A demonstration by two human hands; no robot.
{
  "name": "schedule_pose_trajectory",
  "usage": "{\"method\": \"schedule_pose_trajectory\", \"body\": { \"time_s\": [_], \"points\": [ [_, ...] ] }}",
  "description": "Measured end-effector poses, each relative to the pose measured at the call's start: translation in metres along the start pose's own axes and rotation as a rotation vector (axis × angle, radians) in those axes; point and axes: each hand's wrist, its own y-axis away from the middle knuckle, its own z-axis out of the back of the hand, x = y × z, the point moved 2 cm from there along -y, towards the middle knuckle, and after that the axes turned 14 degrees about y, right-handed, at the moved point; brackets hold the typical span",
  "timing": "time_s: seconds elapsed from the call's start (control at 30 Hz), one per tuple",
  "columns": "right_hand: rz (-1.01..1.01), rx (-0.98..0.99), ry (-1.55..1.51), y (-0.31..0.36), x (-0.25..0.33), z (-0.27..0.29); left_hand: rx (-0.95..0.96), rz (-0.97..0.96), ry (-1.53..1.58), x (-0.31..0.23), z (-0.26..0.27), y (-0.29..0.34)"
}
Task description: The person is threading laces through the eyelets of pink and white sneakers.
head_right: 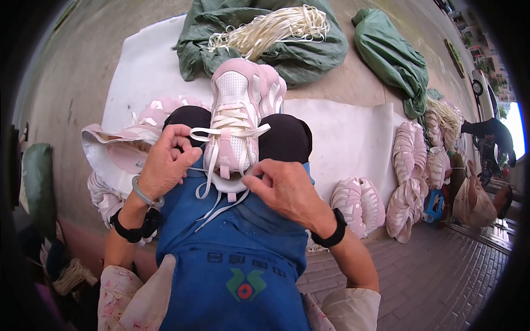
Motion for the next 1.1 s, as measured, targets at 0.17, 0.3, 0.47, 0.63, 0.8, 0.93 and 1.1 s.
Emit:
{"method": "schedule_pose_trajectory", "body": {
  "time_s": [0.17,0.3,0.47,0.63,0.8,0.93,1.1],
  "points": [
    [0.089,-0.064,0.232,-0.001,-0.001,-0.030,0.094,0.068,0.145,-0.002,-0.018,-0.011],
    [0.146,-0.140,0.269,-0.001,-0.006,-0.039,0.079,0.055,0.144,0.006,-0.012,-0.013],
    [-0.034,0.377,-0.516,0.006,0.014,-0.020,0.112,0.193,0.255,0.011,0.007,-0.012],
    [0.029,0.365,-0.720,0.007,0.041,-0.017,0.063,0.185,0.313,0.013,0.000,-0.013],
    [0.378,0.186,-0.347,0.003,0.046,-0.036,0.232,0.213,0.099,0.013,-0.001,0.018],
    [0.489,0.080,-0.243,0.006,0.050,-0.043,0.314,0.242,0.061,-0.003,-0.028,0.034],
    [0.553,0.122,-0.107,0.014,0.055,-0.060,0.304,0.224,0.254,-0.010,-0.019,0.031]
  ]
}}
